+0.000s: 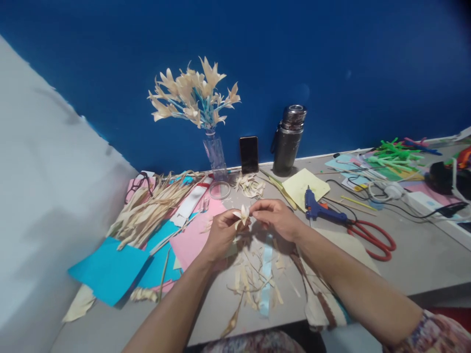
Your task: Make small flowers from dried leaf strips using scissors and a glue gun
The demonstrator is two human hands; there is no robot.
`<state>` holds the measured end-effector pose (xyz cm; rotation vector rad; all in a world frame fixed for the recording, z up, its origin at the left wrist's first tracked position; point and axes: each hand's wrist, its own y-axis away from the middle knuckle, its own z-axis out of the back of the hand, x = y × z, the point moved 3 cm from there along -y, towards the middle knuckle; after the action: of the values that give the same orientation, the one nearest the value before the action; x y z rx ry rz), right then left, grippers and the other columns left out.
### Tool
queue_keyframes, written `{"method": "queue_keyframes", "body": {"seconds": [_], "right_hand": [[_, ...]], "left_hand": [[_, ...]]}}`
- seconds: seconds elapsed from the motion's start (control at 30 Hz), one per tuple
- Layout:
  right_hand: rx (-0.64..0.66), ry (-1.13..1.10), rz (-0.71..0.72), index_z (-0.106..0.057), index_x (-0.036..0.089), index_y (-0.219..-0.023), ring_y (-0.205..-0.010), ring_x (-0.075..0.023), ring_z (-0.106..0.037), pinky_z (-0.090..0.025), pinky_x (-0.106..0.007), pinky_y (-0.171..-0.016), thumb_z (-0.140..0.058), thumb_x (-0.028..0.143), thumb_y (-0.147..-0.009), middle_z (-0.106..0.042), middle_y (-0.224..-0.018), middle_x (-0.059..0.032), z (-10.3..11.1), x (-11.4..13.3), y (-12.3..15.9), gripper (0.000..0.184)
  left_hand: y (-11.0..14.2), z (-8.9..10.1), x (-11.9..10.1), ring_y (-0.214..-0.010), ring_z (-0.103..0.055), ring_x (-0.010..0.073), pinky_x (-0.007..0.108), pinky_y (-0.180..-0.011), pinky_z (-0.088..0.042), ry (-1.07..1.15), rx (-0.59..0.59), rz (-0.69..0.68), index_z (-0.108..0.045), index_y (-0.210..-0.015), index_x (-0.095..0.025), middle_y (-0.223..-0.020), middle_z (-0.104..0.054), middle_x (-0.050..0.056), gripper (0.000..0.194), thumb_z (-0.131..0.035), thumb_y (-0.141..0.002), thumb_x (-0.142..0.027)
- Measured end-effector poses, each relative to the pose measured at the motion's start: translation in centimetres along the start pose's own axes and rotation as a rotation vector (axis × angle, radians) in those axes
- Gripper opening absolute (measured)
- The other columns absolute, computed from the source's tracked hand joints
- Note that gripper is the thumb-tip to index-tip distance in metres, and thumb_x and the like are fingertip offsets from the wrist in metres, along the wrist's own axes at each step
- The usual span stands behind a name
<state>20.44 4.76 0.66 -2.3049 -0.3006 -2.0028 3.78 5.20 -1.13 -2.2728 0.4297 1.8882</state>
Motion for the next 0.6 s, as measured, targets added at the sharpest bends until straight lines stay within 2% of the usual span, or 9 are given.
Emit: {"method": "queue_keyframes", "body": {"seconds": [0.17,0.37,0.6], "right_hand": [[0.041,-0.092,-0.051,-0.069,0.016,-0.08,-0.054,-0.0084,-0.049,-0.037,-0.022,-0.05,-0.079,0.035,-0.068,-0.064,-0.071,0.0009,-0.2,-0.4,0.1,0.024],[0.061,-0.044,-0.03,-0.069,0.017,-0.08,-0.054,-0.0085,-0.048,-0.037,-0.023,-0.051,-0.078,0.035,-0.07,-0.064,-0.071,0.0015,-0.2,-0.6,0.0,0.023],[0.059,-0.023,-0.017,-0.07,0.016,-0.08,-0.053,-0.0083,-0.047,-0.037,-0.023,-0.05,-0.077,0.032,-0.07,-0.062,-0.068,0.002,-0.1,-0.8,0.0,0.019]], "left_hand": [[0.1,-0.1,-0.1,-0.062,-0.06,0.0138,0.026,-0.058,-0.05,-0.02,-0.01,-0.008,-0.072,-0.077,-0.016,-0.068,-0.066,0.004,0.028,-0.085,-0.068,-0.039],[0.2,-0.6,-1.0,-0.057,-0.06,0.0128,0.024,-0.056,-0.049,-0.043,-0.024,-0.038,-0.071,-0.073,-0.015,-0.064,-0.067,0.003,0.02,-0.083,-0.068,-0.03],[0.3,-0.5,-1.0,-0.054,-0.061,0.0137,0.023,-0.051,-0.049,-0.053,-0.11,-0.024,-0.071,-0.072,-0.014,-0.061,-0.066,0.001,0.012,-0.079,-0.065,-0.021]]}}
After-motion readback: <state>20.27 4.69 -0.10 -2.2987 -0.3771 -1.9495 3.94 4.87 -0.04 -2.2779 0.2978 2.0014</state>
